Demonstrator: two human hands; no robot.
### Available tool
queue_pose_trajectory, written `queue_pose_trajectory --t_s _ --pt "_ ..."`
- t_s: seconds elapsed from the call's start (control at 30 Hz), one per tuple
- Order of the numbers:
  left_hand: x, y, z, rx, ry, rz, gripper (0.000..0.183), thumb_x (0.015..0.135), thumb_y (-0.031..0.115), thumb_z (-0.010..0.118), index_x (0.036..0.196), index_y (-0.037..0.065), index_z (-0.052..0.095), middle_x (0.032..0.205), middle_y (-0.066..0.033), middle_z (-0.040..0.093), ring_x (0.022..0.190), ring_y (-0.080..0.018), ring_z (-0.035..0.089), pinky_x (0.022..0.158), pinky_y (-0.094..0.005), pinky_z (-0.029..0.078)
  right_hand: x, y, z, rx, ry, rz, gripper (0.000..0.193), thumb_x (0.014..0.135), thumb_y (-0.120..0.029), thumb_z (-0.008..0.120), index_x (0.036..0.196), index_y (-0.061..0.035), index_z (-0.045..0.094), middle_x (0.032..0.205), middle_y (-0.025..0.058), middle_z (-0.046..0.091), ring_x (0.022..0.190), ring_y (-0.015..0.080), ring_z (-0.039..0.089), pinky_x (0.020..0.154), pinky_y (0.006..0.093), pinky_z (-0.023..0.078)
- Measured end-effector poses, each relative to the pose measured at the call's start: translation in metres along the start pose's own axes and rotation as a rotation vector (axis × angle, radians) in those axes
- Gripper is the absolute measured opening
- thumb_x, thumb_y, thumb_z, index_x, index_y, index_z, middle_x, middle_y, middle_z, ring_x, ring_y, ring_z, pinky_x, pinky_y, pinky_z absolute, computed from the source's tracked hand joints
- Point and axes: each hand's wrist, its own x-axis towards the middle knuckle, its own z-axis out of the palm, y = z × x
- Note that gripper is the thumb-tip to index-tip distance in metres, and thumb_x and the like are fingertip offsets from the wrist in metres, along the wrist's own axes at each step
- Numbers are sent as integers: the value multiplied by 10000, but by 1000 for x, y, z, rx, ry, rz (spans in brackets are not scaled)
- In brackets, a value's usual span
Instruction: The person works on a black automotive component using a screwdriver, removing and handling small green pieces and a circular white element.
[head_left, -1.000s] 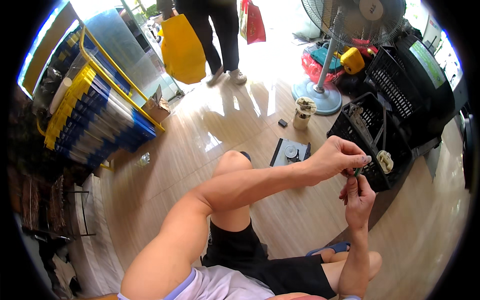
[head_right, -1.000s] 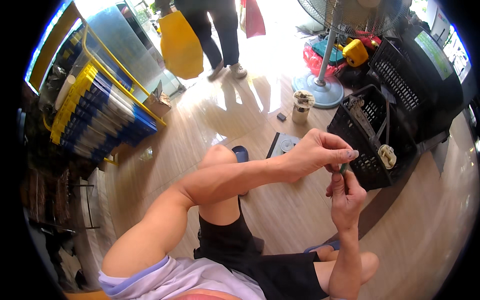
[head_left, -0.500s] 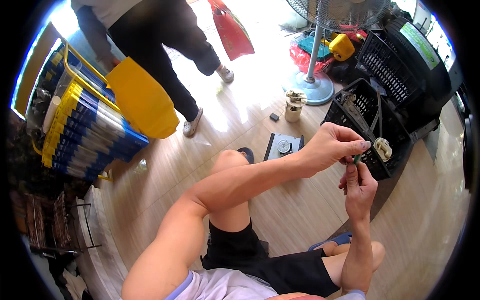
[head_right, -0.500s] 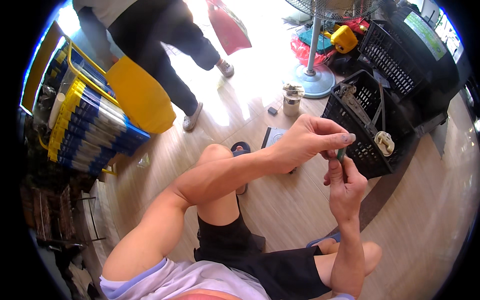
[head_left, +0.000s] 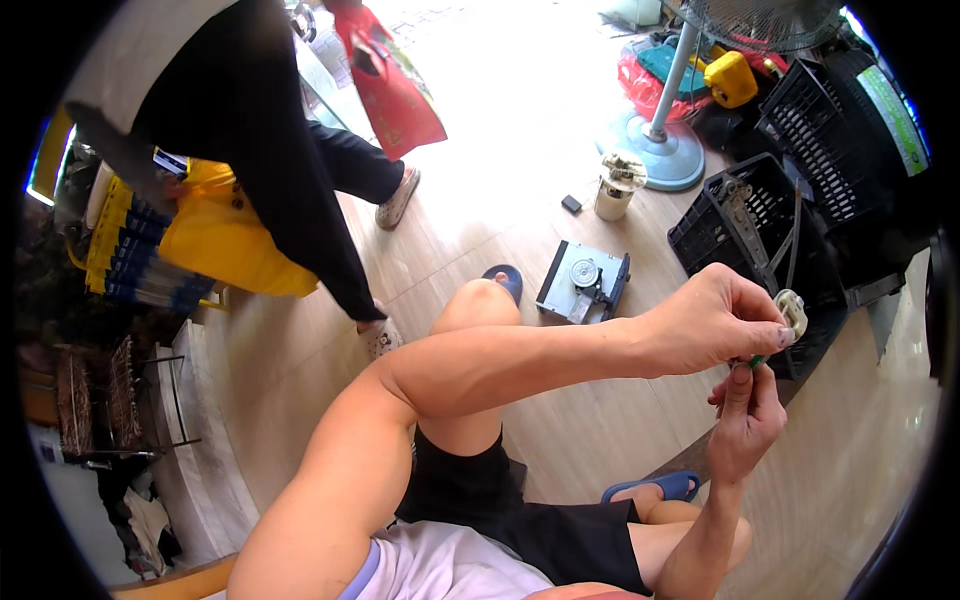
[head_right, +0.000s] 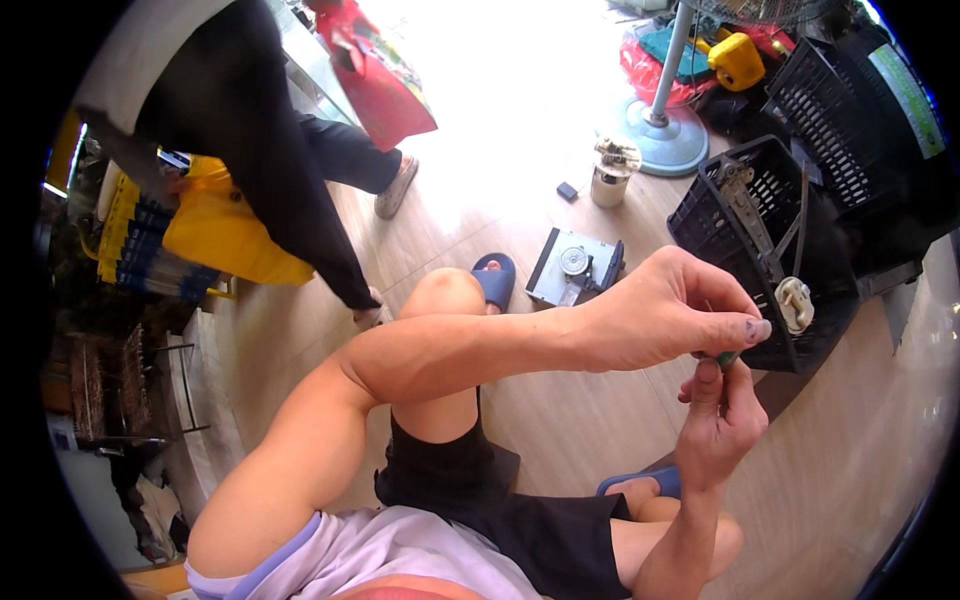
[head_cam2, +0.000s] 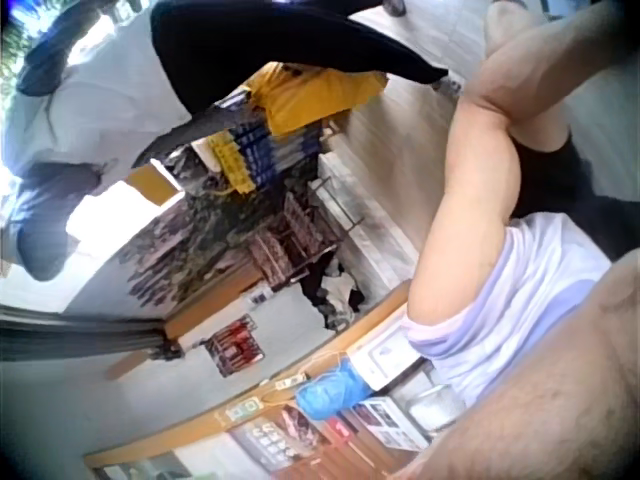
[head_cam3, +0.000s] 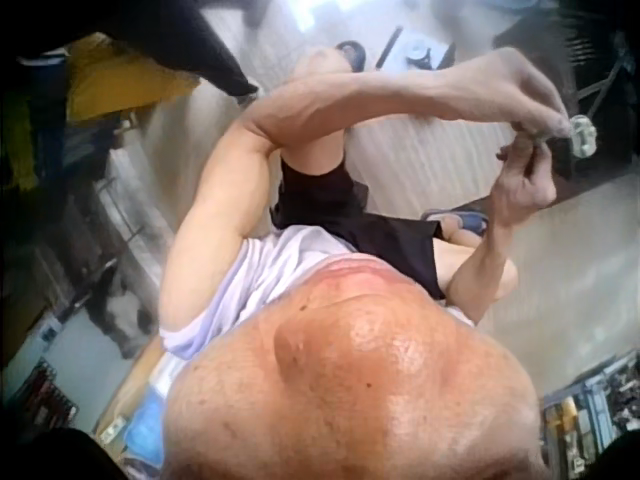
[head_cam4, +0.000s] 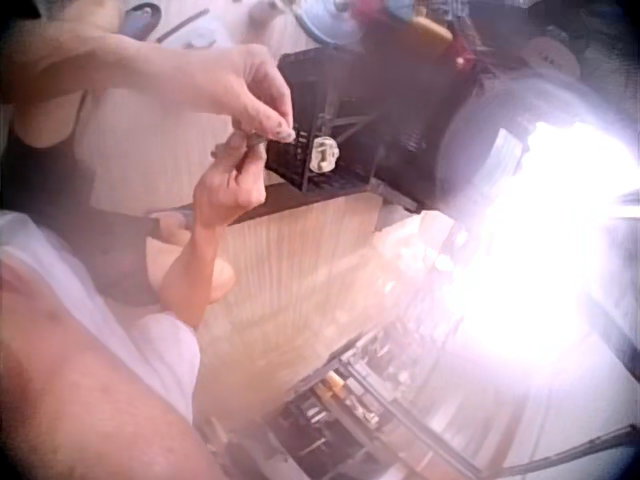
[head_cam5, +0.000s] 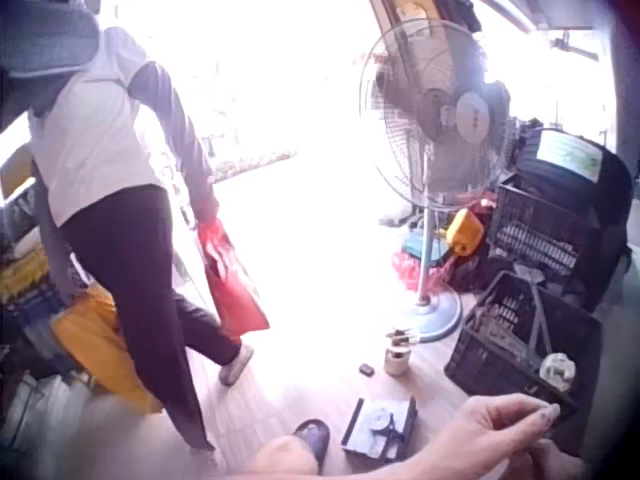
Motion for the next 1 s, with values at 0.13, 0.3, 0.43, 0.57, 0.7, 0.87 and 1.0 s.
queue_pose_trajectory --t_s 0.13,0.3,0.43,0.57,0.7,0.87,1.0 --pt "3 -4 -1 -13 9 -14 239 926 188 716 982 -43 734 789 -33 693 700 -67 612 612 -221 512 2 2 -3 -27 -6 8 279 1020 -239 593 1027 35 651 676 52 609 577 108 575 539 257 468" --pt "11 7 -5 -44 38 -98 250 936 205 717 1010 -34 728 828 -38 701 713 -72 626 625 -234 526 19 6 1 9 -36 18 234 1013 -197 602 1030 30 656 701 51 633 576 106 579 543 253 462" --pt "20 -11 -13 69 145 -16 244 926 220 728 1046 9 747 876 -40 721 748 -90 643 683 -238 532 31 9 8 39 -22 5 304 1028 -289 580 982 5 639 682 -4 569 583 48 488 523 195 351" --pt "30 1 -32 -11 168 -76 237 936 201 717 1074 9 726 859 -32 702 753 -88 627 698 -235 516 48 12 10 6 -56 4 317 1017 -285 602 1087 16 674 690 -4 577 621 50 530 550 197 393" --pt "37 29 -48 119 403 -99 243 922 231 736 1011 4 733 817 -21 691 674 -75 599 653 -211 489 62 16 18 2 -139 206 312 1007 -297 619 1121 -15 690 701 -7 587 625 46 534 547 192 390" --pt "21 37 -71 151 407 -79 246 916 265 738 943 21 729 816 -22 691 669 -78 608 658 -220 501 66 13 29 128 -64 252 311 1004 -294 623 1125 -9 657 727 9 617 632 64 577 536 196 421" --pt "7 23 -70 215 428 -95 251 932 279 716 935 28 724 820 -23 695 662 -70 607 663 -217 504 54 17 27 356 -124 378 321 991 -295 638 1118 0 636 772 38 641 641 87 609 542 211 463"
